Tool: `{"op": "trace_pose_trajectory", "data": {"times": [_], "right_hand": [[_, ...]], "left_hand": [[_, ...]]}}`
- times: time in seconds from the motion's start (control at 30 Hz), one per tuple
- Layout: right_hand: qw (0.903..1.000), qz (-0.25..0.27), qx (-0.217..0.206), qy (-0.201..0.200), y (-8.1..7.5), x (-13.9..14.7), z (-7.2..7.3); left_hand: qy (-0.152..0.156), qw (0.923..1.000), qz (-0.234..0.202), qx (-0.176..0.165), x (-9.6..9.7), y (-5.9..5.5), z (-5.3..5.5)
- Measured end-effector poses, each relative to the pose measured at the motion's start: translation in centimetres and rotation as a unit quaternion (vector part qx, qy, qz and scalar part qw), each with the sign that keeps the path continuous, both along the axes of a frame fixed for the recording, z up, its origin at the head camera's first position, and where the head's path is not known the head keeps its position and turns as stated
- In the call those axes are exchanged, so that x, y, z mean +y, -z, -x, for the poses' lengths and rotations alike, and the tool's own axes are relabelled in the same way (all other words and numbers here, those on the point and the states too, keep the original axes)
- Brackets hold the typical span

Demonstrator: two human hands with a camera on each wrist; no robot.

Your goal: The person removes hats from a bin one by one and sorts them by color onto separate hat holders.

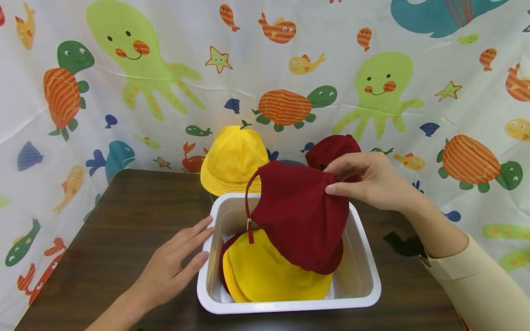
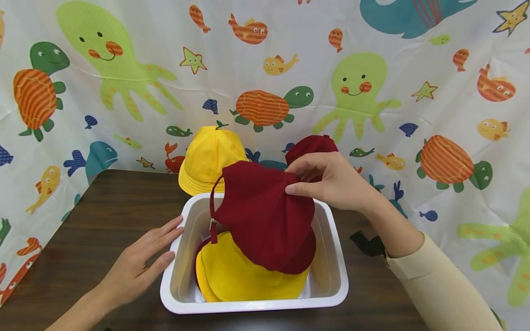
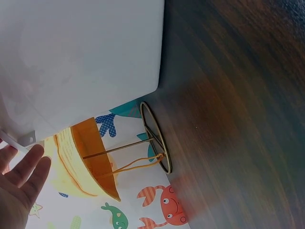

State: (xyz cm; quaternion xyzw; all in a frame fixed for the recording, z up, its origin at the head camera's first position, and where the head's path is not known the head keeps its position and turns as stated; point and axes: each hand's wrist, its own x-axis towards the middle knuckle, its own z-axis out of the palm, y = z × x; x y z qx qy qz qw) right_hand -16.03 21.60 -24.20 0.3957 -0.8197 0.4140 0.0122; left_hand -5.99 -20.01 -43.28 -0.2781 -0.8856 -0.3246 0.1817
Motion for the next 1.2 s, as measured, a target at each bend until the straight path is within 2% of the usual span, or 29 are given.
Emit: {"op": "trace_pose_trajectory", "data": {"times": [0.23,0.5,0.7,0.87,1.03,1.2], "right_hand": [[0.9986,0.032,0.041,0.009,-1.3,0.5,-0.2],[0.9967,0.046,0.052,0.042,-2.4,1.1,-0.3],[0.9946,0.047,0.07,0.061,-3.6,1.8,0.2],[0.9919,0.059,0.064,0.092,-4.6,2.3,0.7],[0.9896,0.063,0.035,0.125,-5.4,2.9,1.3],[0.9883,0.041,0.025,0.145,-6.1,3.6,1.9]], "left_hand": [[-0.003,1.0,0.008,0.0,-0.2,0.0,0.2],[0.004,0.9999,0.01,-0.007,-0.3,0.0,0.4],[0.005,0.9999,0.009,-0.012,-0.6,0.0,0.5],[0.005,0.9999,0.009,-0.014,-0.6,0.0,0.6],[0.009,0.9999,0.005,-0.014,-0.7,-0.1,0.7],[0.012,0.9998,0.004,-0.013,-0.8,-0.1,0.7]]}}
